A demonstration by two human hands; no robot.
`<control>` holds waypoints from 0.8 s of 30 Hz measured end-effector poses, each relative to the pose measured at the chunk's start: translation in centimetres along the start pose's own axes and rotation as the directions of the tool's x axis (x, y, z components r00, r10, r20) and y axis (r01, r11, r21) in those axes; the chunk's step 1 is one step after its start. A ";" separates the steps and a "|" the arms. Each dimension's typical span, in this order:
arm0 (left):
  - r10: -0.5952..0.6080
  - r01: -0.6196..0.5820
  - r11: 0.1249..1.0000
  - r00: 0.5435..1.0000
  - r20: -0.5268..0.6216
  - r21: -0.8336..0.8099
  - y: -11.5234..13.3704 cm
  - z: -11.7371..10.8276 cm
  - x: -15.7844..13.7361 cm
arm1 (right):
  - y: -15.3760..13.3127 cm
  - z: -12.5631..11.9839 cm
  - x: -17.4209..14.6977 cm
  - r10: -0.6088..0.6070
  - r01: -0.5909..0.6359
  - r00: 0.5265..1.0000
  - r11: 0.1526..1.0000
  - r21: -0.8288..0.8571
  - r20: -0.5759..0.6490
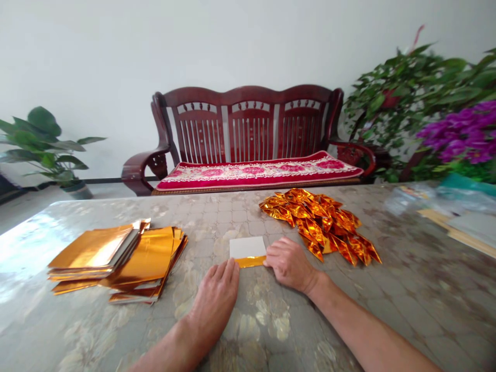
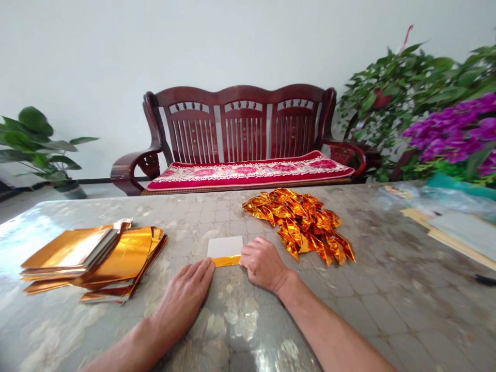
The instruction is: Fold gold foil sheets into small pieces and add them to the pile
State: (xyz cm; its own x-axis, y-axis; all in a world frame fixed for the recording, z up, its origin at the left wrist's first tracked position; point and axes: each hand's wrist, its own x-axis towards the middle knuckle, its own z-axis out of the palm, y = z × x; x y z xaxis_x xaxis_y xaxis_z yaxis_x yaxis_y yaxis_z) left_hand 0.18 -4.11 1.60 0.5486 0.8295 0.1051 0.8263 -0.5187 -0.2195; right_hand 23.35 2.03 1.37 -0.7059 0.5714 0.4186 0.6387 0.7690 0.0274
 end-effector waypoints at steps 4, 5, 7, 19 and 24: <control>0.004 -0.004 1.000 1.000 -0.013 -0.001 0.0 0.5 -0.1 | 0.6 0.1 -0.3 0.026 -0.026 0.999 1.000 0.011 -0.027; 0.005 -0.005 1.000 1.000 -0.012 0.001 -0.1 0.5 -0.1 | 0.8 0.2 -0.4 0.045 -0.045 0.998 0.999 0.005 -0.038; 0.010 -0.010 1.000 1.000 -0.006 0.006 -0.1 0.5 -0.2 | 1.2 0.4 -0.6 0.105 -0.106 0.991 0.994 -0.002 -0.083; 0.034 -0.039 0.998 0.994 -0.103 -0.055 -1.1 1.3 0.1 | 0.8 0.5 -0.2 0.112 -0.059 0.979 0.955 0.292 -0.170; -0.061 0.043 0.990 0.989 -0.133 -0.133 -2.4 1.5 0.9 | 0.6 0.6 -0.1 0.060 -0.033 0.995 0.951 0.306 -0.079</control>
State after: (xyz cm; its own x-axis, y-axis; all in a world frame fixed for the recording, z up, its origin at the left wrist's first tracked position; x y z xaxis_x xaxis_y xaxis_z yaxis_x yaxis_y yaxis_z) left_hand -1.56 -1.82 0.73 0.5095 0.8245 0.2462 0.8587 -0.5055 -0.0841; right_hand 23.66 2.62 0.77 -0.6400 0.5919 0.4899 0.5371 0.8006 -0.2656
